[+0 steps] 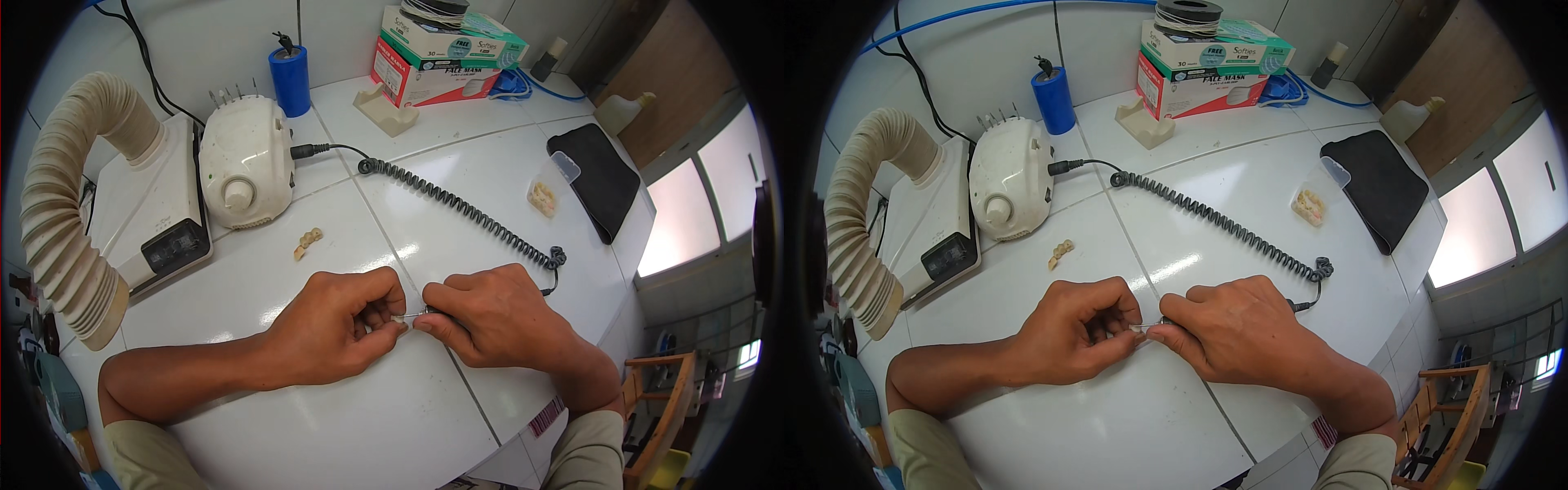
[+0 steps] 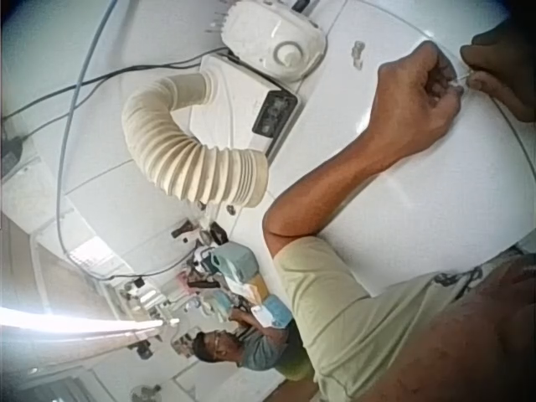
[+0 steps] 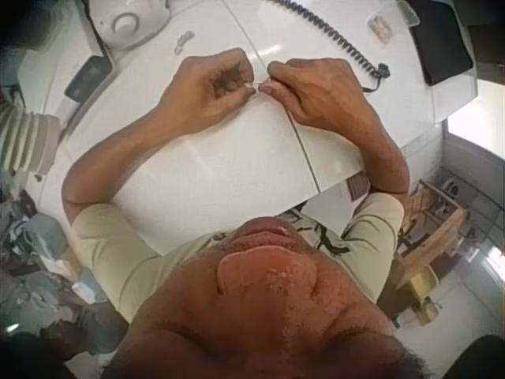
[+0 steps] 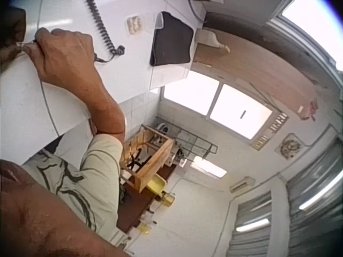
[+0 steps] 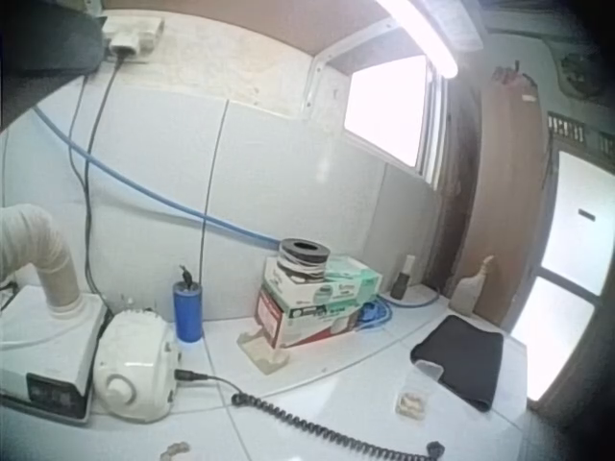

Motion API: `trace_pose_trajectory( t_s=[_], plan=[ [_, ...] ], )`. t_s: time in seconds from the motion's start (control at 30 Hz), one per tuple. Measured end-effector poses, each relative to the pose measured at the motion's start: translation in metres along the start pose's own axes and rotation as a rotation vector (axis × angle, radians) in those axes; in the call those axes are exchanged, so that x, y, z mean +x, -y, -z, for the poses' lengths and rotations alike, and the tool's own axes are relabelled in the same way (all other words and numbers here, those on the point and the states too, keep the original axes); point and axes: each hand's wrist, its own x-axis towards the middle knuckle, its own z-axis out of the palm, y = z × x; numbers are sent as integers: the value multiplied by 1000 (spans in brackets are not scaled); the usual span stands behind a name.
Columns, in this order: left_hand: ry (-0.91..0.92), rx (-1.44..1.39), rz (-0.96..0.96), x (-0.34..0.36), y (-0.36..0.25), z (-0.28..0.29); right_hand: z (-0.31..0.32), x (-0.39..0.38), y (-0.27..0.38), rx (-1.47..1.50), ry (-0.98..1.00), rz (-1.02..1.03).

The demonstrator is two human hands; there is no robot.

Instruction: The recorder uses a hand-held carving tool to refine the shape and surface of a dental prosthesis while working at a laboratory bench.

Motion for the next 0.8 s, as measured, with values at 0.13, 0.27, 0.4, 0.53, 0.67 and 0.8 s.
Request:
trace_pose_trajectory(
  t_s=[0.13,0.27,0.4,0.53,0.67,0.8],
  plan=[
    [-1,5,0,0,0,0,0,0,-1,15,1,5],
    [8,3,9,0,-1,0,1,0,0,-10,16,12],
    [9,15,16,0,-2,0,1,0,-1,-11,16,21],
    [16,8,16,0,-4,0,-1,0,1,-27,-5,14],
    [19,24,10,0,-3,-1,-2,0,0,-36,-12,28],
    [-5,15,5,1,-2,-1,-8,0,-3,-44,-66,19]
  ],
)
